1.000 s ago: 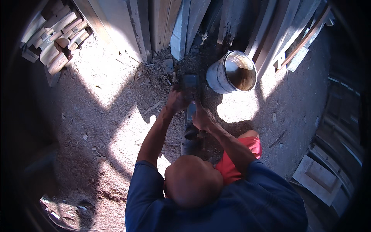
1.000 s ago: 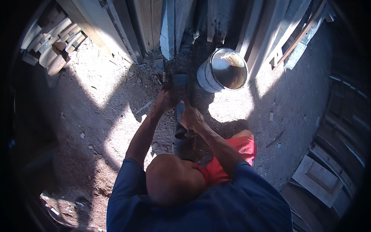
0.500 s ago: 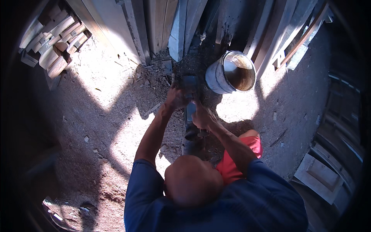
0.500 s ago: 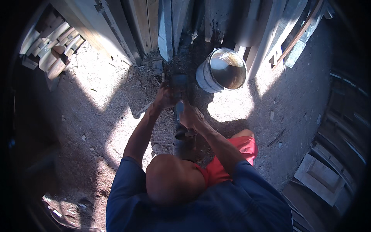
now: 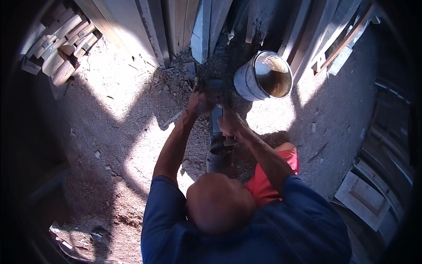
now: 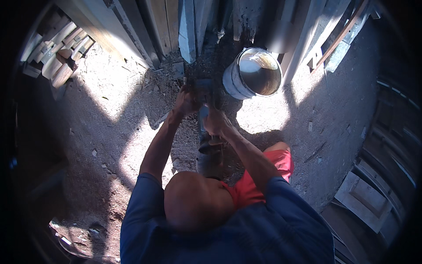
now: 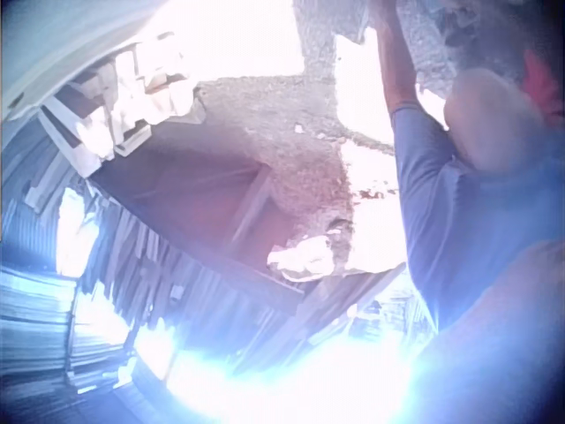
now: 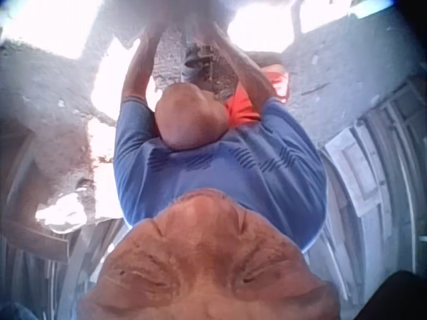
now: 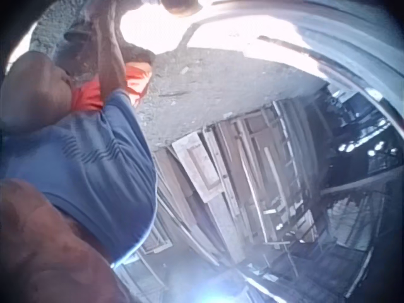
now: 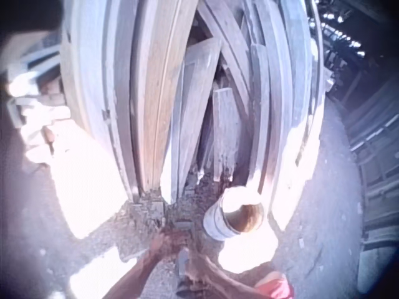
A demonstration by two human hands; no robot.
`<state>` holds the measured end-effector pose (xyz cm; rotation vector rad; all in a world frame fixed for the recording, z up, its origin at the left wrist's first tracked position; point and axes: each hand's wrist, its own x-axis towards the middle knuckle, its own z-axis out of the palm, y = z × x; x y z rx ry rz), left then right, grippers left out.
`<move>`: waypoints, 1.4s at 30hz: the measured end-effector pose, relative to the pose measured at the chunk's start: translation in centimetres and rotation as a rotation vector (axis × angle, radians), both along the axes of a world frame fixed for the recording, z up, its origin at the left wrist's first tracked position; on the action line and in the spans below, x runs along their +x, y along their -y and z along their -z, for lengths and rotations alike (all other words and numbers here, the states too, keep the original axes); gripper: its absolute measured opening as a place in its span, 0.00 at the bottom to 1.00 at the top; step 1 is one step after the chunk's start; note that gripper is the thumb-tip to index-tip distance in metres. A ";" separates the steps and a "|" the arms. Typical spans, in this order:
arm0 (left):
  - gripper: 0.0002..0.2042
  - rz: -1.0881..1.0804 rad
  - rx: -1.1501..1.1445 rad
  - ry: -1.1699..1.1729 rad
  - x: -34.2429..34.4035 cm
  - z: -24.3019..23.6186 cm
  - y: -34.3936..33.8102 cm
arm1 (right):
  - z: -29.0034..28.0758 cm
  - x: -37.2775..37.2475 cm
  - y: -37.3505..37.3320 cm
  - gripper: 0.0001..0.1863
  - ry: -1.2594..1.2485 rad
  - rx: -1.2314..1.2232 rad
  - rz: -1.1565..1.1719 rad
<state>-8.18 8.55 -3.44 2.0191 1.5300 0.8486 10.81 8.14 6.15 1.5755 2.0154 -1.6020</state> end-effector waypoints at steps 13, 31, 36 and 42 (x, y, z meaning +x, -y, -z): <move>0.23 0.096 -0.057 -0.011 1.5 -1.0 5.4 | -1.8 1.7 6.1 0.50 0.152 -0.059 -0.044; 0.26 0.117 -0.240 0.186 -0.3 -4.1 -1.5 | -2.1 0.1 -2.7 0.37 -0.170 -0.218 0.110; 0.25 0.159 -0.078 0.084 3.3 -3.4 8.2 | -1.5 4.8 7.0 0.47 -0.045 -0.048 -0.086; 0.29 0.060 0.039 0.016 2.9 -0.9 7.7 | -0.1 3.3 7.5 0.53 -0.053 -0.053 -0.001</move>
